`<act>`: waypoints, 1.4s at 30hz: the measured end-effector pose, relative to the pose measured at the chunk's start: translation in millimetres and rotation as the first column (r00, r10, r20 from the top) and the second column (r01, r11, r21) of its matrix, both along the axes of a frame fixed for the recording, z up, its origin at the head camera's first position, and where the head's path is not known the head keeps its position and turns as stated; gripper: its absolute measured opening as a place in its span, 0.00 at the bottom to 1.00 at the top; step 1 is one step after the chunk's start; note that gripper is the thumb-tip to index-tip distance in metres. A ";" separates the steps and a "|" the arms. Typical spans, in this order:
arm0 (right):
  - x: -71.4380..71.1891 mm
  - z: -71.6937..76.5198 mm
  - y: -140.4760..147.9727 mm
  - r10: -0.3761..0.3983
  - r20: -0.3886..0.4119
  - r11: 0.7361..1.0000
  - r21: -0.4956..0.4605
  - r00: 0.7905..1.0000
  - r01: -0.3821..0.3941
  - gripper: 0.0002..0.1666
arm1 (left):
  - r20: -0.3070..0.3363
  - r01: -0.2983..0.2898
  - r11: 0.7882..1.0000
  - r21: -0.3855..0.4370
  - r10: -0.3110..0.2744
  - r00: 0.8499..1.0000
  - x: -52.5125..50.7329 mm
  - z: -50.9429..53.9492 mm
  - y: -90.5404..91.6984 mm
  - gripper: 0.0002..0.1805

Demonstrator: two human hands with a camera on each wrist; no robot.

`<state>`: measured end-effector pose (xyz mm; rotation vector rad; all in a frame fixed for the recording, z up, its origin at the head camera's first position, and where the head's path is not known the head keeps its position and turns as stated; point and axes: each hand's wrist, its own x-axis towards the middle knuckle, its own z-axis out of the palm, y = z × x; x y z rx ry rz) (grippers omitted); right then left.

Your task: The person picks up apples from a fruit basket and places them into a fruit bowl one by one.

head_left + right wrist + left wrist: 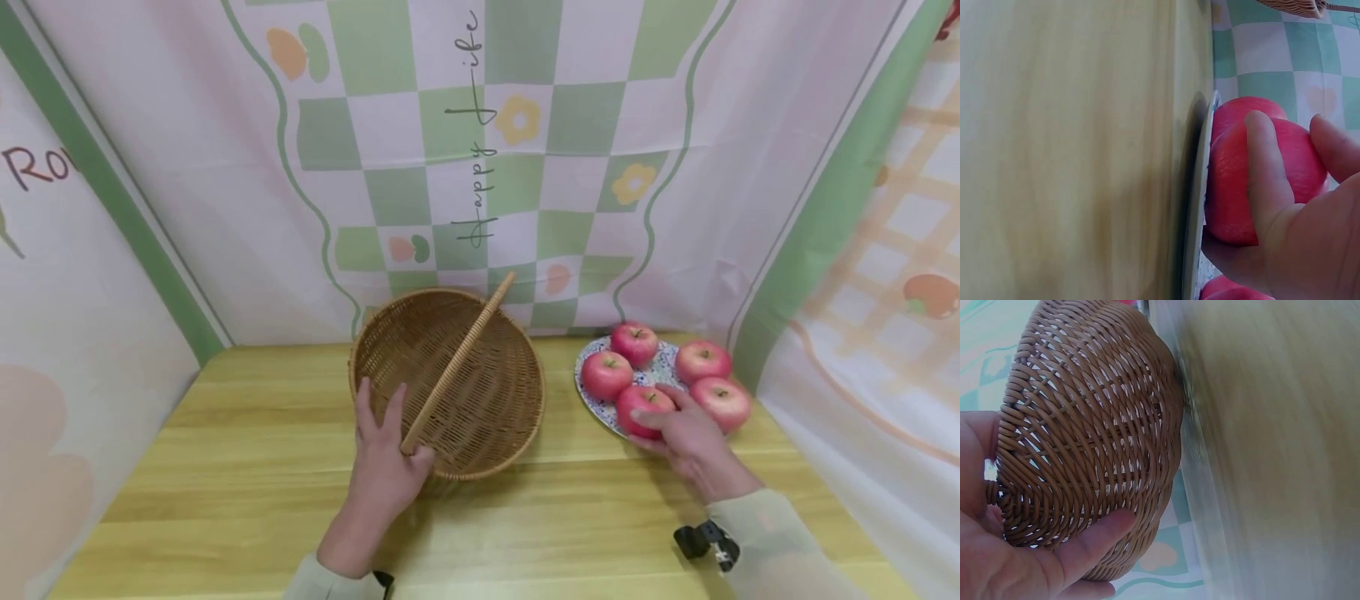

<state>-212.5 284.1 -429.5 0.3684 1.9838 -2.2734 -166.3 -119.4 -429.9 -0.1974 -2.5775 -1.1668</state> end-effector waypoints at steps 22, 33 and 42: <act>18.9 23.7 -0.5 0.199 -0.129 0.654 0.756 0.971 -0.033 0.55 | 0.159 -0.049 0.994 0.100 0.033 0.987 -4.8 6.2 -18.9 0.50; 36.3 45.9 -11.2 0.203 -0.135 0.693 0.720 0.970 -0.044 0.53 | 0.341 -0.045 0.992 0.117 0.002 0.940 -20.4 11.0 -60.2 0.54; 36.1 57.3 -31.3 0.236 -0.183 0.640 0.768 0.955 -0.011 0.50 | 0.366 -0.016 0.993 0.113 -0.027 0.930 -38.1 24.3 -106.9 0.57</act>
